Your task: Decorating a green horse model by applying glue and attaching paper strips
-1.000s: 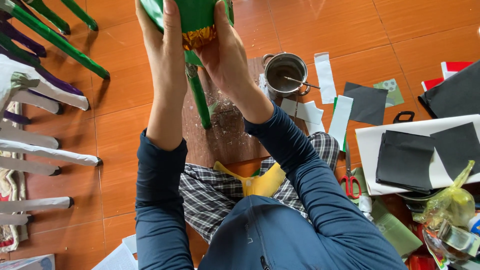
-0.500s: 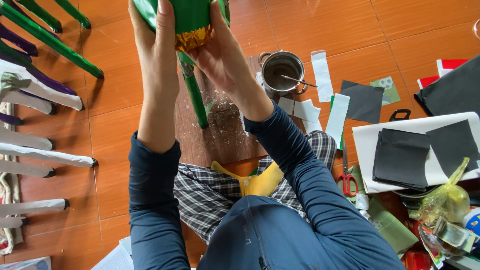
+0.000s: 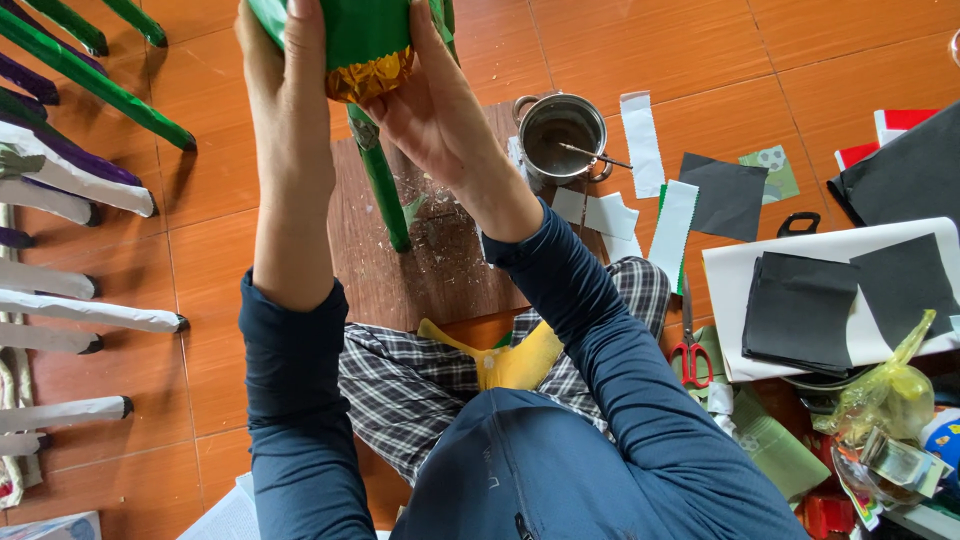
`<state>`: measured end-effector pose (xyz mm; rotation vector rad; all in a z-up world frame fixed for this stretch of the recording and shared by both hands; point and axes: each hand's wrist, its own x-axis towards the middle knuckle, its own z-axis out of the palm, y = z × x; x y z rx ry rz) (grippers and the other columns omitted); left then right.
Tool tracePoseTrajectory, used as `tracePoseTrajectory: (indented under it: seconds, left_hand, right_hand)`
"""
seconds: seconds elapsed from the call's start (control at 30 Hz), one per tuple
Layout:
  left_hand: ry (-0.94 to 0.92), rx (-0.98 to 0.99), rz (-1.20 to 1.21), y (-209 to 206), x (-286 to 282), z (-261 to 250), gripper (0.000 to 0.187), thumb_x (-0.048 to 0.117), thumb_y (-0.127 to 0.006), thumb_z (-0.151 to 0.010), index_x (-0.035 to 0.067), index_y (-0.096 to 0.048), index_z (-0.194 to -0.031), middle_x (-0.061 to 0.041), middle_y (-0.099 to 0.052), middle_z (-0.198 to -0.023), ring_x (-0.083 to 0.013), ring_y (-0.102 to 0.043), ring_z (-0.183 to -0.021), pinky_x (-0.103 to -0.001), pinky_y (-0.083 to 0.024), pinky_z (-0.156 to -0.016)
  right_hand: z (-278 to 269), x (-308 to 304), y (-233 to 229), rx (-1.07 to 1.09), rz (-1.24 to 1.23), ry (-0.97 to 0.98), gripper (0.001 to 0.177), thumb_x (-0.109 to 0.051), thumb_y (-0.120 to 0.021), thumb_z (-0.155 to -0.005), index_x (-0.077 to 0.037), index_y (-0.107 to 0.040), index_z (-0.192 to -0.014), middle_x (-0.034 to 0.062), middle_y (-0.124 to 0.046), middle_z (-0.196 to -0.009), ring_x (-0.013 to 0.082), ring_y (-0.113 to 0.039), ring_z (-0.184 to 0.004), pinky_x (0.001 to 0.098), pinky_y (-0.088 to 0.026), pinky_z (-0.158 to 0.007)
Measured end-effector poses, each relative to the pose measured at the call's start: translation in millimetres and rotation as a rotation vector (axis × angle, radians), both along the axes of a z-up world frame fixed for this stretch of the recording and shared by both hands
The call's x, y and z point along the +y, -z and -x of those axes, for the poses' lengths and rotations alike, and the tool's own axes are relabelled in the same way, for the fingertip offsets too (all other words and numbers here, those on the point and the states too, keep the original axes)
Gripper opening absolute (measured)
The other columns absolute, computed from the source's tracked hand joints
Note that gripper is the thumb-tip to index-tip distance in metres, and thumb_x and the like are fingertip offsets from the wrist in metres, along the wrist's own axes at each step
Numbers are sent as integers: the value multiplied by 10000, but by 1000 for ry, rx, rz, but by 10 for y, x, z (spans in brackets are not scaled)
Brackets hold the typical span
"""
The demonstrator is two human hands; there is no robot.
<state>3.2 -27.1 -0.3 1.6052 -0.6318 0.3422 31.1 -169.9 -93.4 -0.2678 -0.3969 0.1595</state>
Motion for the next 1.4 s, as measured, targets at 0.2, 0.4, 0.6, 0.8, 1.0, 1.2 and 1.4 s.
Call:
tracePoseTrajectory:
  seconds: [0.2, 0.4, 0.6, 0.8, 1.0, 1.2, 1.4]
  left_hand:
    - [7, -10, -13, -236, -9, 150, 452, 432, -540, -1208, 21, -529, -1398, -119, -615, -1192, -166, -524, -1043, -325, -501, -917]
    - [7, -11, -8, -268, 17, 163, 384, 391, -592, -1210, 29, -549, -1330, -46, -549, -1066, -121, -447, -930, -284, -432, -825]
    - [21, -23, -47, -309, 30, 205, 353, 367, -562, -1233, 26, -550, -1324, -32, -535, -1066, -119, -415, -941, -294, -424, -872]
    - [34, 34, 12, -222, 57, 149, 339, 345, -593, -1225, 16, -561, -1297, -47, -547, -1077, -113, -439, -925, -298, -433, -816]
    - [120, 155, 145, -186, 97, 129, 303, 341, -635, -1210, 44, -592, -1251, -4, -566, -1057, -61, -471, -897, -268, -450, -795]
    - [110, 210, 194, -99, 145, 102, 296, 364, -668, -1191, 81, -597, -1241, 13, -547, -1058, -67, -471, -933, -277, -436, -861]
    - [117, 199, 182, -45, 180, 97, 366, 427, -672, -1190, 93, -611, -1326, -12, -592, -1164, -86, -527, -1028, -298, -473, -939]
  right_hand:
    - [116, 33, -151, 30, 80, 90, 674, -473, -749, -1062, 0, -563, -1504, 187, -679, -1321, 220, -708, -1179, 291, -665, -923]
    - [184, -2, -221, 54, 192, 151, 709, -506, -748, -1022, 7, -549, -1470, 199, -691, -1220, 195, -712, -1041, 240, -629, -760]
    - [340, -54, -395, 79, 282, 84, 825, -595, -702, -969, 41, -570, -1477, 256, -715, -1225, 201, -784, -936, 248, -691, -799]
    - [490, -282, -36, 32, 401, 114, 1186, -752, -625, -893, 12, -246, -1716, 304, -777, -1266, 371, -818, -1079, 432, -706, -942]
    - [354, -1367, 1324, 364, 1102, 777, 241, -256, -631, -1075, -73, -777, -1134, 61, -803, -871, 138, -746, -747, 265, -649, -679]
    - [319, -2541, 3146, 364, 2124, 1088, 210, -146, -715, -970, 6, -821, -870, 172, -744, -817, 312, -680, -658, 429, -581, -624]
    - [858, -2281, 3753, 493, 2310, 738, 437, -327, -661, -974, 44, -699, -746, 175, -639, -653, 335, -544, -522, 463, -514, -538]
